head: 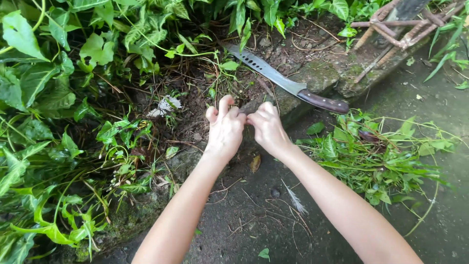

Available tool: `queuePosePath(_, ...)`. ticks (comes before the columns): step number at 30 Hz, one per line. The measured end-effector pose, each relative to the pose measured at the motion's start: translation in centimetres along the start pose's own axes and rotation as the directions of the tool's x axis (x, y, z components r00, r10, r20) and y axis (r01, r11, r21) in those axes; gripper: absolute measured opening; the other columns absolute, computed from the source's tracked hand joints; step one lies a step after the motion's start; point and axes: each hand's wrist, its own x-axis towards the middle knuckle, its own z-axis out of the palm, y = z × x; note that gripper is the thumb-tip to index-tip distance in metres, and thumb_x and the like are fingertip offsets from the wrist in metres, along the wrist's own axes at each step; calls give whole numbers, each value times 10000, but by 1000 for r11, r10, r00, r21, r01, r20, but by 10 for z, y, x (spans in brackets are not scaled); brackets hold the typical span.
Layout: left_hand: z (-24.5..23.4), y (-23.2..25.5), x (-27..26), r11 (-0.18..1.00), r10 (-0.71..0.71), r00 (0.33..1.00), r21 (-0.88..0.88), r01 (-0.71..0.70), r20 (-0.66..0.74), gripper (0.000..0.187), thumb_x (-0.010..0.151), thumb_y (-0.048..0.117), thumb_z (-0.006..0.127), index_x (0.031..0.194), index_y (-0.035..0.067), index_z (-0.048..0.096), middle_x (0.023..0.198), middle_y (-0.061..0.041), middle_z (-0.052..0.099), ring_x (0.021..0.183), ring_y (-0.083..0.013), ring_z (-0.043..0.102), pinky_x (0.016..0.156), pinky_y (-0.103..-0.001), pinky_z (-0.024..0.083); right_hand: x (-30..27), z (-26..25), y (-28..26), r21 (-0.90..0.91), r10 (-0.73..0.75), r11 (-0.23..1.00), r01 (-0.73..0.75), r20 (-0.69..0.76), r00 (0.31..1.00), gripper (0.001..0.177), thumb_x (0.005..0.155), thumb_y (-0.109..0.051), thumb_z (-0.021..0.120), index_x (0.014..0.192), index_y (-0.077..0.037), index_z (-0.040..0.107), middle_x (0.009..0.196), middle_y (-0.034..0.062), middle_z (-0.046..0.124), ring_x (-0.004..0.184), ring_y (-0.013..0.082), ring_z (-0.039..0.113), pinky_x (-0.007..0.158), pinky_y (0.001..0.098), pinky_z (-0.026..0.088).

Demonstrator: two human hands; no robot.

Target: Cut and harvest wild green vegetables or vines from an outdoor patch using a knife.

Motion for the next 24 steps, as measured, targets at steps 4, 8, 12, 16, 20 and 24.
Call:
queuePosePath(4, 3, 36, 6, 996, 89, 996, -31, -89, -13, 130, 793, 161, 653, 889, 126, 732, 972, -20, 649, 1301, -251, 477, 983, -478, 320, -30, -45, 0, -64, 17, 998, -20, -51, 999, 100, 850, 14, 718, 948, -9, 710, 861, 115, 638, 966, 317, 565, 881, 430, 450)
queuePosePath(8, 25, 106, 8, 966, 196, 980, -175, -190, 17, 147, 812, 173, 649, 932, 145, 729, 984, -2, 642, 1301, -238, 476, 980, -479, 319, -93, -108, 5, -283, 110, 952, -117, -43, 993, 117, 849, -52, 744, 961, -35, 715, 911, 86, 674, 998, 312, 577, 851, 438, 428)
queuePosePath(12, 71, 185, 15, 908, 326, 942, -303, -289, 81, 277, 847, 140, 633, 1111, 140, 717, 1107, -16, 647, 1371, -263, 443, 1029, -514, 305, -167, -163, 25, -476, 254, 835, -275, -110, 961, 112, 885, -100, 747, 986, -56, 726, 920, 67, 689, 1004, 300, 577, 875, 436, 407)
queuePosePath(16, 105, 237, 17, 882, 379, 920, -341, -325, 104, 494, 814, 98, 627, 1306, 132, 669, 1311, -54, 609, 1420, -295, 392, 1090, -568, 266, -223, -203, 61, -572, 367, 715, -402, -182, 912, 173, 907, -126, 744, 1077, -95, 745, 967, 57, 700, 1065, 302, 565, 945, 444, 393)
queuePosePath(20, 111, 238, 10, 903, 392, 878, -300, -309, 274, 569, 761, 82, 649, 1328, 134, 649, 1452, -99, 533, 1452, -332, 336, 1131, -618, 217, -247, -206, 84, -622, 470, 624, -474, -186, 863, 429, 865, -134, 743, 1291, -94, 706, 1264, 101, 661, 1188, 324, 510, 1021, 482, 357)
queuePosePath(24, 105, 202, 2, 929, 344, 888, -247, -275, 305, 451, 779, 101, 661, 1228, 113, 699, 1420, -122, 555, 1448, -351, 341, 1132, -636, 225, -224, -179, 76, -570, 481, 674, -469, -142, 865, 516, 805, -124, 749, 1316, -99, 682, 1413, 145, 589, 1244, 354, 473, 1044, 502, 339)
